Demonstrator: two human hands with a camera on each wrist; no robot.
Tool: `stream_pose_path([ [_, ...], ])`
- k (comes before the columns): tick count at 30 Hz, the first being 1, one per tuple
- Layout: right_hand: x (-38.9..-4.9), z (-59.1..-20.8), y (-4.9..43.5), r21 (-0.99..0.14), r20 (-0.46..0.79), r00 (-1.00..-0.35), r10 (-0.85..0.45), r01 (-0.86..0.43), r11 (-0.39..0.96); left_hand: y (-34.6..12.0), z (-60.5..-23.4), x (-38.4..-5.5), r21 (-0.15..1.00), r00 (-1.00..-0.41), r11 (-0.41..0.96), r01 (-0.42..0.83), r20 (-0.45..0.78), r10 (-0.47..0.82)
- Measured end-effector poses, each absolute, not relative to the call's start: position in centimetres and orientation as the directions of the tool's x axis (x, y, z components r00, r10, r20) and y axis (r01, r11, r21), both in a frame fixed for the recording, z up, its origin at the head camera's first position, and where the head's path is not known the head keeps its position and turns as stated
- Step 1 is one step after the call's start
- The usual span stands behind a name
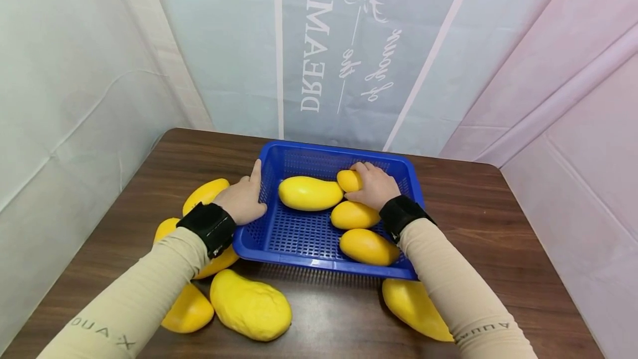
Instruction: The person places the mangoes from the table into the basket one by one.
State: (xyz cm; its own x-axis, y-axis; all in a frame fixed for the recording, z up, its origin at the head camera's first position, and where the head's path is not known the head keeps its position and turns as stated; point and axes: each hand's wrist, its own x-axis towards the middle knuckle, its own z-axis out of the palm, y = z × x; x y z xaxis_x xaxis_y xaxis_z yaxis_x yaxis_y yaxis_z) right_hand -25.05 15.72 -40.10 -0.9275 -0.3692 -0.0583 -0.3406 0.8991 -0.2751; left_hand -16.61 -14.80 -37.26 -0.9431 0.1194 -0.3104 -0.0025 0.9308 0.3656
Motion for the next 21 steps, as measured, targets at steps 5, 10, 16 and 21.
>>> stream_pose_path([
  [5,-25.09,-40.34,15.61,-0.285,-0.076,-0.923,-0.377,-0.342,0.895,-14.93,-37.31,-16.57,0.367,-0.941,0.930,0.002,-0.313,0.125],
  [10,-24.98,-40.31,15.62,-0.288,-0.082,-0.919,-0.386,-0.349,0.892,-14.93,-37.30,-16.67,0.369,-0.940,0.929,0.008,-0.314,0.133],
  [16,-24.94,-40.17,15.65,-0.301,-0.116,-0.909,-0.399,-0.351,0.887,-14.85,-37.18,-16.69,0.369,-0.936,0.929,-0.001,-0.328,0.129],
  [21,-25.02,-40.24,15.73,-0.301,-0.133,-0.911,-0.391,-0.339,0.891,-14.72,-37.10,-16.60,0.375,-0.936,0.927,-0.002,-0.328,0.131],
])
